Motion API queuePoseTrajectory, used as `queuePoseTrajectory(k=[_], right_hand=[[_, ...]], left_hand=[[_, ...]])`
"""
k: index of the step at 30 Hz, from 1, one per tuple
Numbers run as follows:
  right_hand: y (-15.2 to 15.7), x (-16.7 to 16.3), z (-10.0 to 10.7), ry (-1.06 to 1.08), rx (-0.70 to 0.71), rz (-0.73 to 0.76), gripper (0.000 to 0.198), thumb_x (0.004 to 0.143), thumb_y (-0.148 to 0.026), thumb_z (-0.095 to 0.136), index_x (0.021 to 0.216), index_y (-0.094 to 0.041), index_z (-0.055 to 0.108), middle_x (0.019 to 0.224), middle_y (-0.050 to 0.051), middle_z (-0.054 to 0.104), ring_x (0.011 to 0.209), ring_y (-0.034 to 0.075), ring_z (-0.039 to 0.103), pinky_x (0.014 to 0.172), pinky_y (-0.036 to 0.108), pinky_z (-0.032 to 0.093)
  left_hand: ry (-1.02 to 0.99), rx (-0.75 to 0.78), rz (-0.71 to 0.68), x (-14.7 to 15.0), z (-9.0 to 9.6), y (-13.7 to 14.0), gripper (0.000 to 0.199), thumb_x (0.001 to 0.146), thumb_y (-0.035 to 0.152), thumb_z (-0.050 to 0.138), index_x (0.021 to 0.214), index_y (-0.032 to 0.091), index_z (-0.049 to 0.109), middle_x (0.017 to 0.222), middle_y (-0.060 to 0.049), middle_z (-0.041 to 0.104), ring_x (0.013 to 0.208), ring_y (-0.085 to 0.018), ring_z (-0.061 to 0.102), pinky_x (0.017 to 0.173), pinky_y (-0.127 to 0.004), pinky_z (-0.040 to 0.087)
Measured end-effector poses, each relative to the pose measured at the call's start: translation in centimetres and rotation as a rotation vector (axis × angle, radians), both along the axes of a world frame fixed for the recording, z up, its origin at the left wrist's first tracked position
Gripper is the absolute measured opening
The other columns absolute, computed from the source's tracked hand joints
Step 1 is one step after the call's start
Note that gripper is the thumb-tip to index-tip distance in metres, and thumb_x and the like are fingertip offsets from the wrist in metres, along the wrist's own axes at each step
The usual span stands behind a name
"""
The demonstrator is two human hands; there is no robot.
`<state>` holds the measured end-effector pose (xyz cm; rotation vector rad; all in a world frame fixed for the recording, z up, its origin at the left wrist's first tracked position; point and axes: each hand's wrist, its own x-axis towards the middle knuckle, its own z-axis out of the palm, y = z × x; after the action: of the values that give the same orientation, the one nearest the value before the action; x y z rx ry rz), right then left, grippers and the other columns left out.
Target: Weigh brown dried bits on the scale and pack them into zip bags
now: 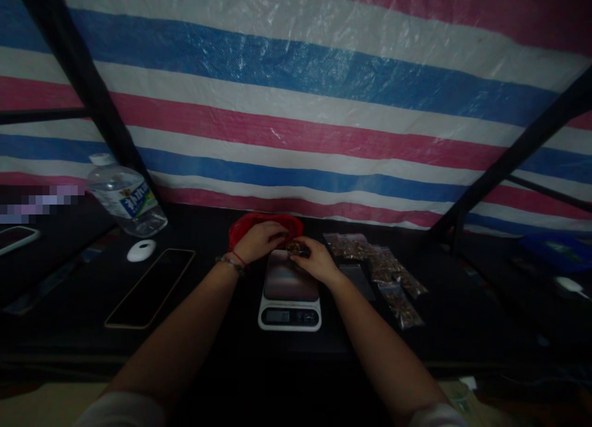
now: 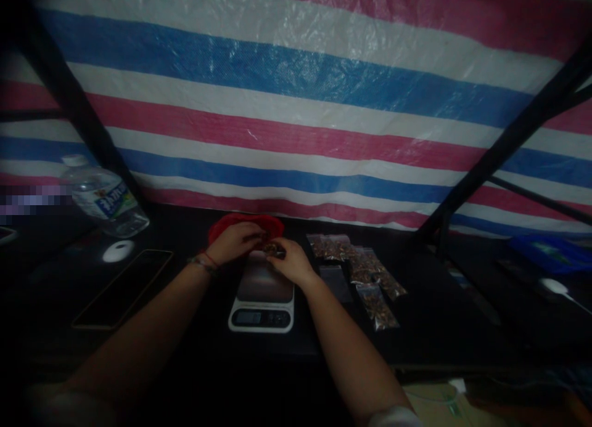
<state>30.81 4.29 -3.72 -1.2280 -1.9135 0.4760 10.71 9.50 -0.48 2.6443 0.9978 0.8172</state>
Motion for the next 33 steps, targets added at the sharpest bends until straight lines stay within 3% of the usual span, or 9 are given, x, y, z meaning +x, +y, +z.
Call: queuePoseTrajectory(k=[5, 20, 23, 26, 29, 33], right_hand=[[0.0, -0.2, 0.0, -0.076, 0.014, -0.053, 0.034, 0.069, -0.024, 0.07, 0.103, -0.02, 0.065, 0.099, 0.006, 0.068, 0.091, 0.021, 0.063, 0.083, 0.035, 0.049], [-0.1, -0.1, 0.3, -0.014, 0.001, -0.046, 0.033, 0.072, -0.023, 0.069, 0.104, -0.02, 0.064, 0.097, 0.005, 0.069, 0.091, 0.021, 0.063, 0.084, 0.035, 0.048], [0.2, 0.3, 0.1, 0.007, 0.032, -0.054, 0.038, 0.071, -0.024, 0.069, 0.109, -0.02, 0.062, 0.102, 0.005, 0.068, 0.095, 0.02, 0.062, 0.087, 0.035, 0.047], [0.1, 0.7, 0.4, -0.008, 0.05, -0.032, 0.039, 0.07, -0.022, 0.07, 0.109, -0.021, 0.062, 0.105, 0.004, 0.066, 0.097, 0.02, 0.06, 0.089, 0.034, 0.045], [-0.1, 1.0, 0.8, -0.064, 0.028, 0.001, 0.037, 0.068, -0.022, 0.072, 0.104, -0.023, 0.064, 0.104, 0.003, 0.066, 0.098, 0.021, 0.059, 0.089, 0.035, 0.044], [-0.1, 1.3, 1.1, -0.104, 0.018, 0.026, 0.036, 0.068, -0.025, 0.073, 0.103, -0.022, 0.065, 0.103, 0.004, 0.065, 0.1, 0.022, 0.057, 0.09, 0.036, 0.042]], left_hand=[[0.029, -0.038, -0.172, 1.2, 0.6, -1.3, 0.025, 0.089, 0.022, 0.049, 0.11, 0.017, 0.063, 0.108, -0.005, 0.066, 0.102, -0.015, 0.059, 0.094, -0.028, 0.044], [-0.033, 0.01, -0.153, 1.6, -0.3, -1.6, 0.034, 0.09, 0.016, 0.043, 0.12, 0.018, 0.058, 0.117, -0.006, 0.064, 0.109, -0.016, 0.058, 0.098, -0.03, 0.044], [-0.094, 0.071, -0.096, 1.4, -0.8, -1.2, 0.037, 0.089, 0.013, 0.039, 0.121, 0.016, 0.057, 0.118, -0.007, 0.063, 0.109, -0.016, 0.058, 0.097, -0.03, 0.045], [-0.095, 0.107, 0.048, 0.7, -1.2, -0.3, 0.04, 0.087, 0.01, 0.037, 0.119, 0.017, 0.059, 0.117, -0.007, 0.064, 0.108, -0.018, 0.058, 0.099, -0.034, 0.044], [-0.01, 0.08, 0.189, -0.2, -1.6, 0.9, 0.04, 0.081, 0.007, 0.039, 0.112, 0.016, 0.064, 0.113, -0.007, 0.066, 0.106, -0.019, 0.059, 0.1, -0.035, 0.043], [0.119, 0.016, 0.239, -1.3, -2.1, 2.1, 0.039, 0.076, 0.007, 0.042, 0.103, 0.015, 0.068, 0.108, -0.007, 0.068, 0.103, -0.021, 0.06, 0.098, -0.033, 0.044]])
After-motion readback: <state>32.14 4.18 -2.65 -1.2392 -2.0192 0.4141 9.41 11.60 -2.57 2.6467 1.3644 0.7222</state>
